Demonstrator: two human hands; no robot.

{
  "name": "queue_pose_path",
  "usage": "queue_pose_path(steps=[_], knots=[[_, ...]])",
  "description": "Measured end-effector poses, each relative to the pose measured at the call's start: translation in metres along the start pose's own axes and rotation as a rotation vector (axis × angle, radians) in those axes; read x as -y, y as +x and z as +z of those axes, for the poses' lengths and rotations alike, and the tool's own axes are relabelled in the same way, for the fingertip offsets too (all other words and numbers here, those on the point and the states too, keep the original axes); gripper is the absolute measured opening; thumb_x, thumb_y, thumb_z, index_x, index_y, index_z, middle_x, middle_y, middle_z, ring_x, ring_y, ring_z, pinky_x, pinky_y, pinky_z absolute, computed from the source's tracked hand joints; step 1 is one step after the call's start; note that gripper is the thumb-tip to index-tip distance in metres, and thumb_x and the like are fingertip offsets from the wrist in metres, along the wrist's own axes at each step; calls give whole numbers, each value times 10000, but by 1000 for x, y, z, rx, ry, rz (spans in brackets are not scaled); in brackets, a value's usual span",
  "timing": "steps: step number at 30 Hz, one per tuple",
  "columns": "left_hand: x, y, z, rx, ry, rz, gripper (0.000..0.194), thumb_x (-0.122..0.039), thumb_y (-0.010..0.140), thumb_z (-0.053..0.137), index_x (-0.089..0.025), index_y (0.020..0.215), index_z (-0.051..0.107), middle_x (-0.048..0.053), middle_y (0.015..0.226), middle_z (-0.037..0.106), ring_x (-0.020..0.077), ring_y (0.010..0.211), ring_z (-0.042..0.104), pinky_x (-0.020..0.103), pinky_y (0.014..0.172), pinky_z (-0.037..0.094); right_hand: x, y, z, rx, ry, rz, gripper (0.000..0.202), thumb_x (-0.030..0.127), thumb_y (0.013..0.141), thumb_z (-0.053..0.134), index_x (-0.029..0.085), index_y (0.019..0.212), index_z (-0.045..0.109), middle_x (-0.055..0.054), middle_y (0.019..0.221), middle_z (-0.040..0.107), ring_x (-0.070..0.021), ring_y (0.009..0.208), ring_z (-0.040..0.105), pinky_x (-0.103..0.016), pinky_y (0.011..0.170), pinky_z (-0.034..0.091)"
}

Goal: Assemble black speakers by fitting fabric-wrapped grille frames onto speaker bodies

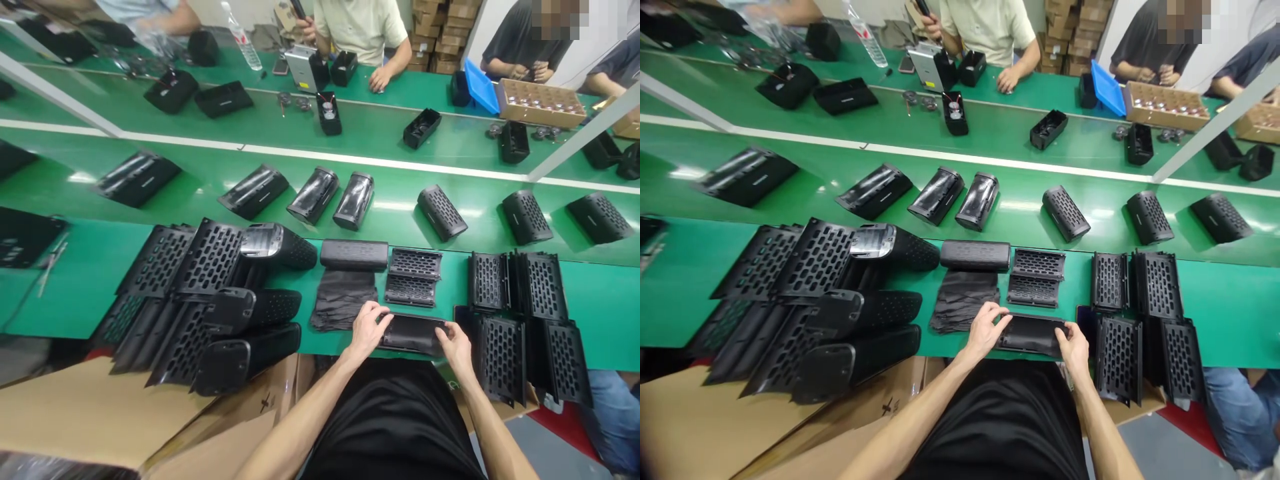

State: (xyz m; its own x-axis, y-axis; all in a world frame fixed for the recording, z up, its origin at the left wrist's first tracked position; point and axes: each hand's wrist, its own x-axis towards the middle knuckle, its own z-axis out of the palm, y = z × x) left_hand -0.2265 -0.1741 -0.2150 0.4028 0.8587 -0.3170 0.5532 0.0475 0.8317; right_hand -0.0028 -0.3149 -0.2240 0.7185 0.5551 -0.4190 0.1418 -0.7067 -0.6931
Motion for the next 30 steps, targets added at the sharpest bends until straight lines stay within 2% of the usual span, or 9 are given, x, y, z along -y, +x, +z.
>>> queue_pose_path(steps=[4,6,8,10,18,24,30], knots=[[-13,4,-15,53,-190,-26,283,-477,942,572,-207,955,657,18,832,646,172,746,634,295,704,524,21,0,-8,94,120,-3,541,658,627,740,206,920,701,6,676,591,-213,652,562,-340,650,453],[-22,5,-24,100,-313,-75,316,-498,884,644,-205,1001,633,-19,752,617,150,664,604,267,641,494,34,-1,-9,144,173,-11,564,673,632,759,197,927,691,38,622,530,-172,572,490,-304,576,392],[-30,5,-32,122,-426,-113,369,-440,773,756,-203,1024,627,-28,769,620,146,684,606,261,663,490,47,-2,-10,181,213,-18,572,674,615,795,196,904,675,65,572,470,-141,515,416,-281,530,326],[-37,4,-40,116,-467,-113,380,-389,728,778,-199,1024,633,-28,789,619,146,714,608,265,698,493,59,-4,-11,215,244,-28,569,680,599,827,201,850,651,77,542,435,-124,497,373,-269,515,289],[-46,-2,-65,73,-525,-68,291,-389,794,724,-199,1009,672,2,836,647,150,776,610,255,719,492,83,-11,-13,339,365,-80,609,774,652,801,212,731,581,14,618,566,-146,570,472,-262,544,355],[-51,-4,-73,59,-568,-87,326,-388,798,744,-185,1049,695,19,882,694,161,821,646,259,750,508,94,-11,-10,335,406,-92,628,777,626,821,212,734,567,29,624,518,-132,587,420,-247,542,326],[-51,-2,-73,5,-577,-74,365,-427,785,768,-172,1045,742,69,991,757,208,916,678,307,835,535,100,-16,-16,344,437,-104,603,764,685,793,210,764,569,41,651,462,-121,588,380,-245,547,312]])
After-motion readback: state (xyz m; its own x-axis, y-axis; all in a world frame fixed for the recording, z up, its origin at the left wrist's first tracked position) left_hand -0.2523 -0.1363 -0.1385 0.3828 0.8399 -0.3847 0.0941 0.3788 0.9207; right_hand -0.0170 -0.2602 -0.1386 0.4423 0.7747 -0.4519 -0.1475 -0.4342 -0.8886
